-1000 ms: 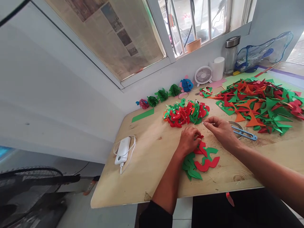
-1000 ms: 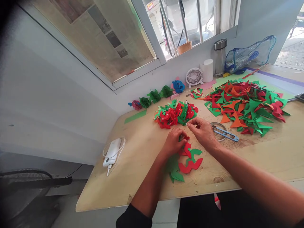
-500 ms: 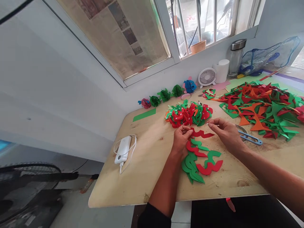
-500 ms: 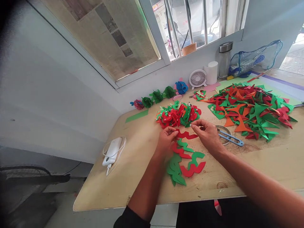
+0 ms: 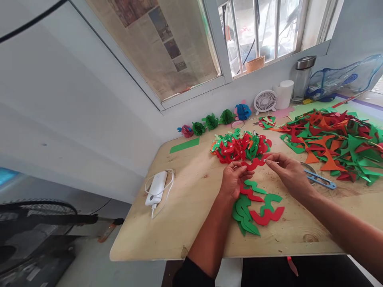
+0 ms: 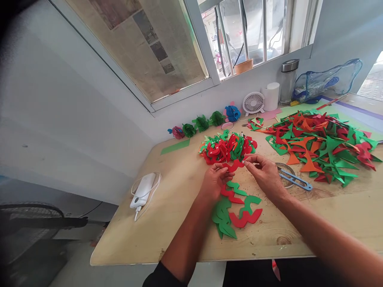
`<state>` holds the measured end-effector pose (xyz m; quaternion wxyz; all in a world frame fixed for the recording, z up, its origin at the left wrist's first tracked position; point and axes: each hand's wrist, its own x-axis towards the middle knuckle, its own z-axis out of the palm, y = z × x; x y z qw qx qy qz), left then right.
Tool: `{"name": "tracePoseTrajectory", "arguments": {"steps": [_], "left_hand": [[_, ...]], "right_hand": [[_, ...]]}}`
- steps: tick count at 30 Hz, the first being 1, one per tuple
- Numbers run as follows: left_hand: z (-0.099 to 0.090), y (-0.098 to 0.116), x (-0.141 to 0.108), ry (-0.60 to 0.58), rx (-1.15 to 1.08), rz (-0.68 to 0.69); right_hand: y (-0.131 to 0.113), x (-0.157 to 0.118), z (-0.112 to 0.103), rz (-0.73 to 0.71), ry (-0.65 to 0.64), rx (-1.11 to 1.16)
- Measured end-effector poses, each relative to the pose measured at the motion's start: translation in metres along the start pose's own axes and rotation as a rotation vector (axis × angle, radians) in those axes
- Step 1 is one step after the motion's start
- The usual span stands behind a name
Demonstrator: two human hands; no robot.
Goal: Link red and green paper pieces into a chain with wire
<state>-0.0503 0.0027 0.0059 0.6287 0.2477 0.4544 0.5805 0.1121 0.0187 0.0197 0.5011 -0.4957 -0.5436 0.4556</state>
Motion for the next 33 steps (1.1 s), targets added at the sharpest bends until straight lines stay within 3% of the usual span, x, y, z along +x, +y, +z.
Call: {"name": "tracePoseTrajectory", "arguments": {"steps": [7, 15, 18, 25, 33], "left_hand": [[0.003, -0.002, -0.004, -0.159, 0.124, -0.055], [0.005, 0.000, -0.007, -0.165, 0.315, 0.076], [0.008, -0.002, -0.009, -0.178, 0.330, 0.078], [0.010, -0.006, -0.007, -0.059, 0.263, 0.097], [0.013, -0.010, -0.009, -0.179, 0.235, 0.042]], "right_hand": [[0.002, 0.002, -0.002, 0.007, -0.011, -0.018], [0.003, -0.001, 0.002, -0.011, -0.172, -0.011], [0.003, -0.001, 0.002, -0.010, -0.177, -0.025], [0.003, -0.001, 0.001, -0.017, -0.134, -0.068], [0.005, 0.000, 0.000, -0.028, -0.168, -0.059]]}}
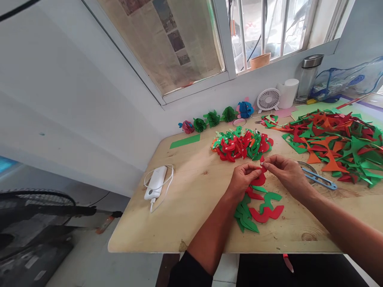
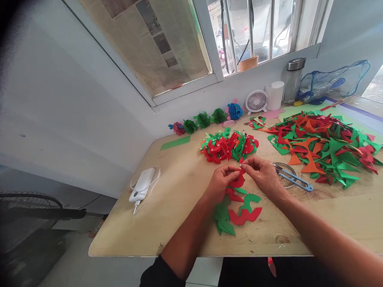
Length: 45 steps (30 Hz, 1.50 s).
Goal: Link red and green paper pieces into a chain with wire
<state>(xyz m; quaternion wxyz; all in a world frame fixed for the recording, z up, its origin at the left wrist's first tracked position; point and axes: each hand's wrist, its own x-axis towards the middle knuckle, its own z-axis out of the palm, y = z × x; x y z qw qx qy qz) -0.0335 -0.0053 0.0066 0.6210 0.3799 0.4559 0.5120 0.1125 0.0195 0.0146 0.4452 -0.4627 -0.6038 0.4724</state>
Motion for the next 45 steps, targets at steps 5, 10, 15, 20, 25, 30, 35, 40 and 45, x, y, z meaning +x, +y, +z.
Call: {"name": "tracePoseTrajectory", "arguments": {"steps": [5, 10, 15, 20, 25, 30, 35, 40, 45], "left_hand": [[0.0000, -0.0031, 0.0009, -0.004, -0.032, -0.034], [0.0014, -0.0018, -0.0006, -0.019, -0.049, -0.043], [0.0037, 0.0000, -0.0022, -0.029, -0.053, -0.053], [0.0052, 0.0002, -0.0024, 0.008, -0.071, -0.048], [0.0051, -0.0002, -0.0020, 0.020, -0.094, -0.048], [0.0047, 0.0002, -0.0020, 0.013, -0.101, -0.029], [0.0047, 0.0009, -0.0026, 0.016, -0.120, -0.020], [0.0038, -0.0004, -0.0020, 0.010, -0.103, -0.055], [0.0013, -0.0003, -0.0010, -0.026, -0.085, -0.084]], "right_hand": [[0.0037, -0.0002, 0.0016, 0.009, -0.075, 0.009], [-0.0002, -0.0006, 0.0008, 0.008, -0.038, -0.015], [-0.0032, -0.0010, 0.0008, -0.002, -0.018, -0.010], [-0.0004, -0.0005, 0.0020, -0.013, -0.032, -0.036], [0.0019, 0.0001, 0.0022, 0.005, -0.023, -0.033], [0.0006, -0.0004, 0.0021, 0.001, -0.034, -0.028], [-0.0016, -0.0004, 0.0019, 0.010, 0.005, -0.059], [0.0009, 0.0000, 0.0014, -0.037, 0.068, -0.141], [0.0036, 0.0010, 0.0006, -0.176, 0.110, -0.233]]}}
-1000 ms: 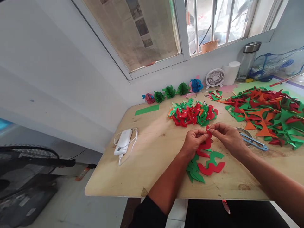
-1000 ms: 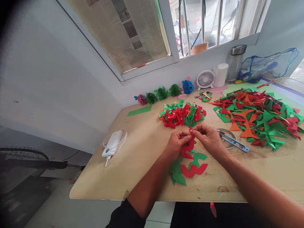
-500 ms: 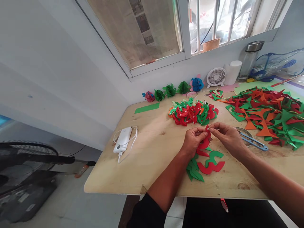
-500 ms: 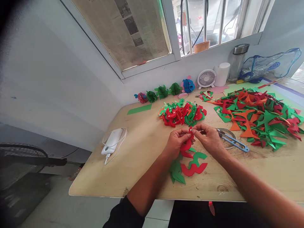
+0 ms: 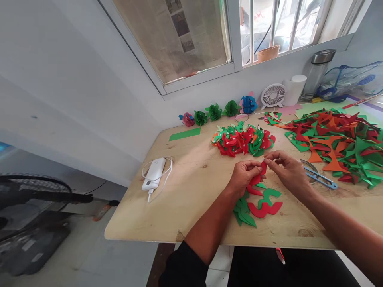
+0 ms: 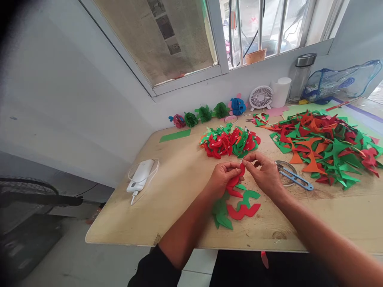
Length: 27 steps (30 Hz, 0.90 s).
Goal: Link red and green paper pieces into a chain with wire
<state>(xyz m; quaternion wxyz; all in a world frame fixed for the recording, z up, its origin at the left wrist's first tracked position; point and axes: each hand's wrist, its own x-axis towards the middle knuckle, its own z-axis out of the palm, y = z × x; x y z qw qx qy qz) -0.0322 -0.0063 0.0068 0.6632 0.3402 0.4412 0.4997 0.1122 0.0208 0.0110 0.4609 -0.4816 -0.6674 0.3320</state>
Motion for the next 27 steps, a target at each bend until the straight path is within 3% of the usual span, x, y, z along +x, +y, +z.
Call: {"name": "tracePoseTrajectory", "arguments": {"steps": [9, 27], "left_hand": [[-0.0059, 0.0057, -0.0006, -0.056, -0.026, -0.053], [-0.0079, 0.0075, -0.0013, -0.098, -0.047, -0.057]], "right_hand": [[0.0044, -0.0003, 0.0003, -0.254, 0.023, -0.141], [0.0021, -0.0010, -0.0006, -0.412, 0.047, -0.228]]}}
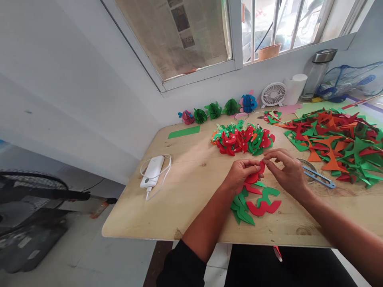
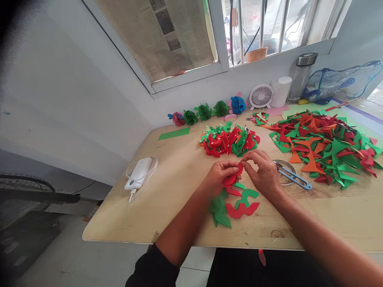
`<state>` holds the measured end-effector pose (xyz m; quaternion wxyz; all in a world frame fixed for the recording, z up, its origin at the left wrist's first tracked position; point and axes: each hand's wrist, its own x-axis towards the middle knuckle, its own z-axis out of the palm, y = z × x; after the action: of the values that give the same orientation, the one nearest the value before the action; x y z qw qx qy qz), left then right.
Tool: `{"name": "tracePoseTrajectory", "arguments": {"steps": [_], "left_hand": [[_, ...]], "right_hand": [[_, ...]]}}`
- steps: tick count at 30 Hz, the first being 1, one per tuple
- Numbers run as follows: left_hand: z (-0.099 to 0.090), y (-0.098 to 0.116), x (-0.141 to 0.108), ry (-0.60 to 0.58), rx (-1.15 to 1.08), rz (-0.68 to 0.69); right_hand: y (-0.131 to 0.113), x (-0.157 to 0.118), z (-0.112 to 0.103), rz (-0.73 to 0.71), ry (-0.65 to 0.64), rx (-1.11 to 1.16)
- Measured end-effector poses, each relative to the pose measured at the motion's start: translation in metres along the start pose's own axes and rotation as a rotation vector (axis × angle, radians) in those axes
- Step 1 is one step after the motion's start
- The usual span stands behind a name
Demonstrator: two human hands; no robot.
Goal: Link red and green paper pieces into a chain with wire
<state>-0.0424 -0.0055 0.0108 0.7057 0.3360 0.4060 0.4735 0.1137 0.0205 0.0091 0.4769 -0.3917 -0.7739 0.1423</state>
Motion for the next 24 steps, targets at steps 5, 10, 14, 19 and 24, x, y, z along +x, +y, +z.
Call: {"name": "tracePoseTrajectory", "arguments": {"steps": [5, 10, 14, 19, 24], "left_hand": [[0.0005, 0.0006, -0.0008, 0.007, -0.017, 0.013], [-0.0004, 0.0002, 0.0001, 0.015, -0.025, 0.016], [-0.0012, 0.0007, 0.0005, 0.020, -0.021, 0.007], [-0.0021, 0.0012, 0.0010, 0.028, -0.025, 0.012], [-0.0030, 0.0039, 0.0001, 0.034, -0.021, 0.008]], "right_hand": [[-0.0030, 0.0006, -0.0008, -0.041, -0.006, -0.023], [-0.0038, 0.0008, -0.0011, -0.047, -0.019, -0.015], [-0.0031, 0.0010, -0.0013, -0.058, -0.034, -0.007], [-0.0027, 0.0023, -0.0028, -0.062, -0.055, 0.007], [-0.0016, 0.0035, -0.0045, -0.089, -0.074, -0.008]]}}
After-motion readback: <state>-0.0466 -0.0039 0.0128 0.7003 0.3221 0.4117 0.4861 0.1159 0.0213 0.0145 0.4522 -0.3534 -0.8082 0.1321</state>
